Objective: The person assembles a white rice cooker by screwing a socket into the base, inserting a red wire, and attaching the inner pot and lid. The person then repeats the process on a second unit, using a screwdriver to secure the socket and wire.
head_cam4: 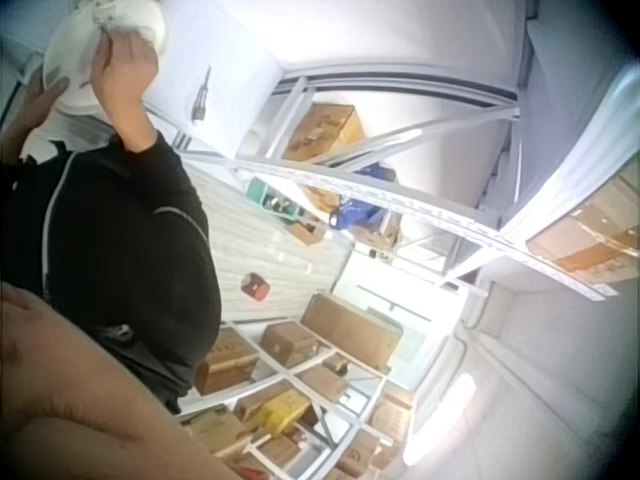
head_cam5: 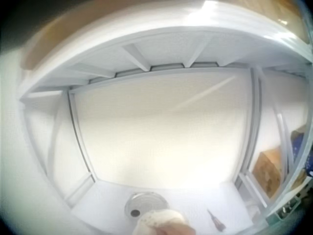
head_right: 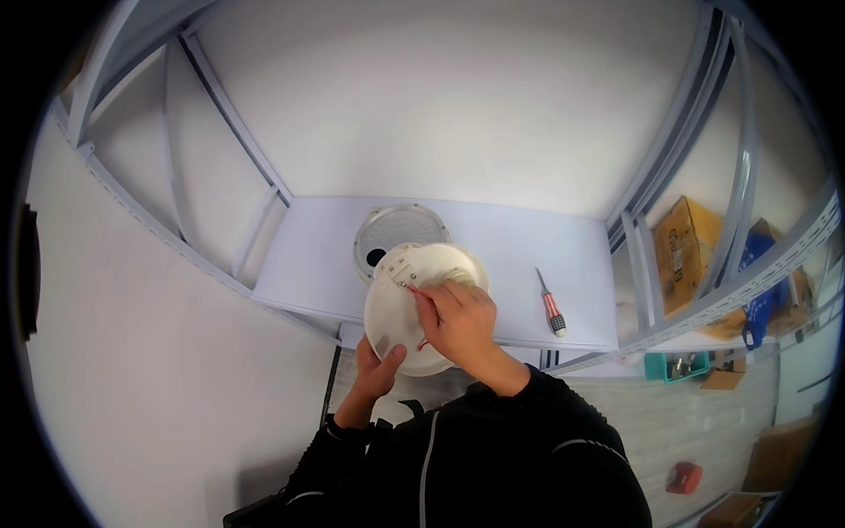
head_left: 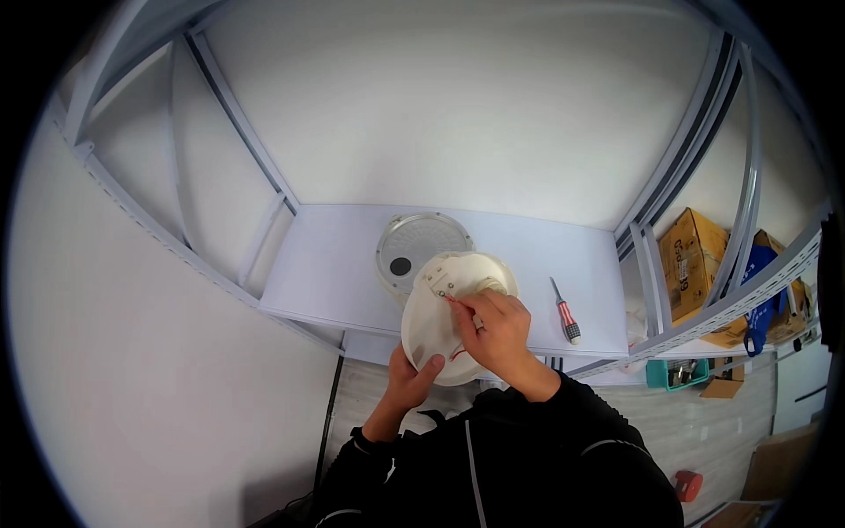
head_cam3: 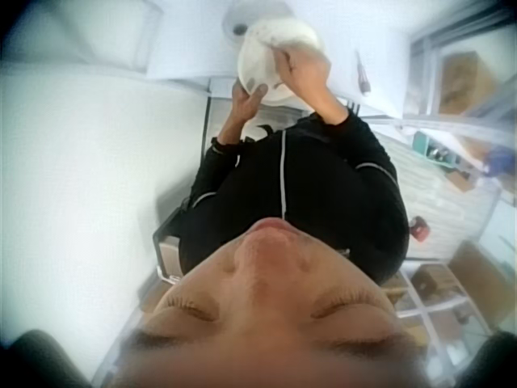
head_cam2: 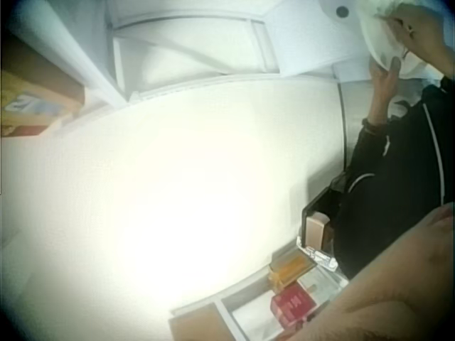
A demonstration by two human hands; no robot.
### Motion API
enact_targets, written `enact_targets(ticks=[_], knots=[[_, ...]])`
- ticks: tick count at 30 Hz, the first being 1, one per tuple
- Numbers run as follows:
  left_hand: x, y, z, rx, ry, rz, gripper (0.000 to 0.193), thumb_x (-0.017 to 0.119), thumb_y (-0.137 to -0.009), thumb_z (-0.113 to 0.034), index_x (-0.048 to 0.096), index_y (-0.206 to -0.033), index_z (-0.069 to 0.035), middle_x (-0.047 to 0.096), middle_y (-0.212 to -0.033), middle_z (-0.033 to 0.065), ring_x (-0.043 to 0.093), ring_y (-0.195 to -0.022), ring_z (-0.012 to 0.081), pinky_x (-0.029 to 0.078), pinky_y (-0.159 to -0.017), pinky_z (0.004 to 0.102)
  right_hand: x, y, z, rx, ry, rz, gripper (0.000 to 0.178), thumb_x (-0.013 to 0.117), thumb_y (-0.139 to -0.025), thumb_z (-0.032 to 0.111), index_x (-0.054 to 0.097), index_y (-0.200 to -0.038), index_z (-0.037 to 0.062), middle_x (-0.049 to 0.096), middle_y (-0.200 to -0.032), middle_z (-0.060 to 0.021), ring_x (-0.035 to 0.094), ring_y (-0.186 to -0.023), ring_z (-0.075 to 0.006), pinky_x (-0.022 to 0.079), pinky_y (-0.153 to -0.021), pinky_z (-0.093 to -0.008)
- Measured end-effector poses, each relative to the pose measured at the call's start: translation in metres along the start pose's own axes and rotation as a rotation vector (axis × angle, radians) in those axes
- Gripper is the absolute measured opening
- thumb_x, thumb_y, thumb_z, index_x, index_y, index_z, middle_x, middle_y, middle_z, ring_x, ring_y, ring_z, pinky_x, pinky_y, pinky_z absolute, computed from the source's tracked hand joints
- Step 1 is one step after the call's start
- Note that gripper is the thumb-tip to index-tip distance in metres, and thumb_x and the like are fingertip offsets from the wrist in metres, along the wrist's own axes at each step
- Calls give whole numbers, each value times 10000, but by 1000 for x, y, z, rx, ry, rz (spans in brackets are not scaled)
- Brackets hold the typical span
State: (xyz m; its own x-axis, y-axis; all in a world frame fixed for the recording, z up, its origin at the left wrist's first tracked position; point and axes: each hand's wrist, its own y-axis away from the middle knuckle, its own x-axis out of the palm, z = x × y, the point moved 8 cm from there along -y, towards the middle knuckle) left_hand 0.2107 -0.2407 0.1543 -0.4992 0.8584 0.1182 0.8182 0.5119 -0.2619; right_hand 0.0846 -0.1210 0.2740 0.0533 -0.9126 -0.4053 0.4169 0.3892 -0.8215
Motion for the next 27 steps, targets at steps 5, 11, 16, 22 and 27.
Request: enact_targets(ticks=[5, 11, 16, 22, 27], knots=[[-4, 2, -1, -2, 2, -9, 550, 743, -1001, -208, 563, -1449, 55, 706, -1337, 152, 664, -1200, 215, 531, -1023, 371, 2, -2, 6, -4, -1, 23, 126, 845, -834, 113, 721, -814, 107, 629, -688, -5, 617, -581, -229, 450, -553, -362], [-7, 3, -2, -10, 24, -16, 541, 748, -1000, -210, 574, -1440, 54, 707, -1336, 150, 664, -1200, 211, 531, -1022, 369, 8, -1, 6, -3, -20, 21, 136, 838, -830, 116, 710, -784, 118, 615, -672, 8, 610, -578, -226, 442, -557, -365], [-11, 3, -2, 16, -7, -29, 556, 762, -996, -228, 574, -1437, 54, 704, -1335, 143, 662, -1195, 206, 528, -1022, 363, 16, 0, 12, -33, -14, 89, 72, 832, -815, 124, 766, -845, 127, 642, -699, 8, 632, -625, -229, 455, -582, -373], [-18, 1, 3, 30, 31, -75, 567, 780, -982, -228, 576, -1430, 53, 704, -1321, 133, 660, -1189, 206, 527, -1020, 359, 19, -5, 20, -67, -20, 151, 126, 827, -821, 131, 818, -946, 135, 661, -726, 0, 645, -670, -224, 470, -601, -369], [-18, -2, 2, 27, 88, -79, 541, 787, -949, -138, 583, -1416, 43, 704, -1317, 129, 663, -1194, 197, 539, -1014, 361, 27, -1, 13, -31, -31, 204, 184, 825, -836, 182, 803, -1008, 119, 663, -750, -15, 661, -705, -238, 489, -618, -373]])
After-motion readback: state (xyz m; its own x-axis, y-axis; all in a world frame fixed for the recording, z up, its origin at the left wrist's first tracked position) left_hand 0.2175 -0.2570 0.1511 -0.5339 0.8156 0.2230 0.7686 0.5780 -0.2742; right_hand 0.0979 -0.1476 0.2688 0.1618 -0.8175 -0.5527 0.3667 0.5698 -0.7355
